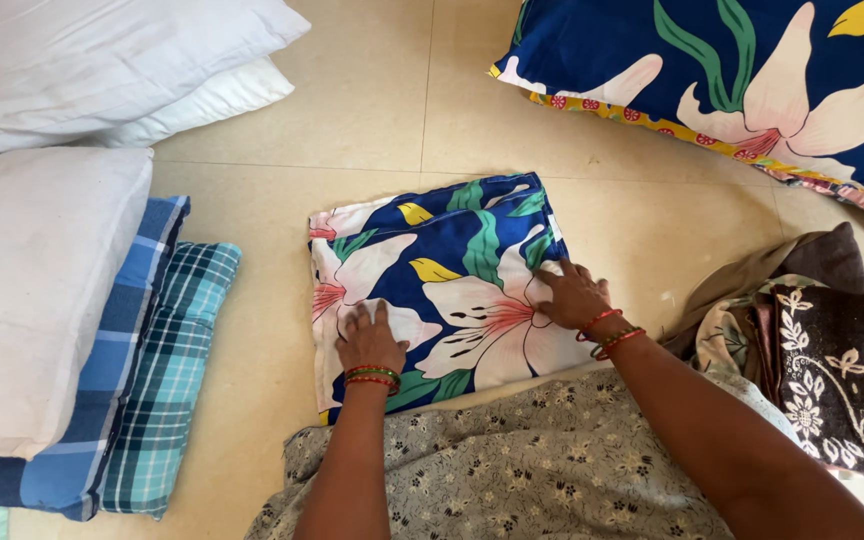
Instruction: The person inserts a white pillow into a blue floral pillowcase. They align the corners, push the pillow inside, and smooth the case. The person then removes the pillow from the case and sets the case aside.
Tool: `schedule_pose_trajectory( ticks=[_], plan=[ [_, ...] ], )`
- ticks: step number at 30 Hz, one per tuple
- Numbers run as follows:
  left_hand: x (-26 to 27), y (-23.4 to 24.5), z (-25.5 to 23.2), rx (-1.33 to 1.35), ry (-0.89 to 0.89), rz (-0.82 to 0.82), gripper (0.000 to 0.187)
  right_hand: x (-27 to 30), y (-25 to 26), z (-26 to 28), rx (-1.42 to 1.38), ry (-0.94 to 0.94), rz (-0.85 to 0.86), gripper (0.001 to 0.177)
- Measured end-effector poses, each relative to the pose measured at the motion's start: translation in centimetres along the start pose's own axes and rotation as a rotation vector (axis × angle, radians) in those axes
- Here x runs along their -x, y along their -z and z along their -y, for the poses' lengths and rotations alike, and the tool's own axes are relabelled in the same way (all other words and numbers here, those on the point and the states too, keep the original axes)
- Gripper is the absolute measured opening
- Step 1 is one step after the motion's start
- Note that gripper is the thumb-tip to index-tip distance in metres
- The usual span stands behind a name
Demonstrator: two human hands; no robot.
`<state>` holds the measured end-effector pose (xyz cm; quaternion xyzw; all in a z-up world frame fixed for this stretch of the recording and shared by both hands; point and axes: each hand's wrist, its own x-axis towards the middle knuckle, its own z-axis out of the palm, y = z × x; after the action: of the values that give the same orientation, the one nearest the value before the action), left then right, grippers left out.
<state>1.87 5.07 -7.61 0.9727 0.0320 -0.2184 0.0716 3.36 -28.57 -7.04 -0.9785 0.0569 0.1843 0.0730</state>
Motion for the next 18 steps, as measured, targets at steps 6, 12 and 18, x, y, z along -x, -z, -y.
schedule_pose_trajectory(
  ticks=[6, 12, 18],
  plan=[
    [-0.7, -0.8, 1.4, -0.012, 0.096, 0.100, 0.096, -1.5, -0.7, -3.0, -0.081, -0.251, -0.047, 0.074],
    [-1.4, -1.4, 1.3, 0.057, 0.080, -0.006, 0.090, -3.6, -3.6, -6.7, -0.236, -0.327, 0.036, 0.077],
    [-0.9, -0.5, 1.1, 0.125, 0.039, -0.028, 0.088, -3.1, -0.1, -7.3, -0.374, -0.194, -0.094, 0.047]
  ],
)
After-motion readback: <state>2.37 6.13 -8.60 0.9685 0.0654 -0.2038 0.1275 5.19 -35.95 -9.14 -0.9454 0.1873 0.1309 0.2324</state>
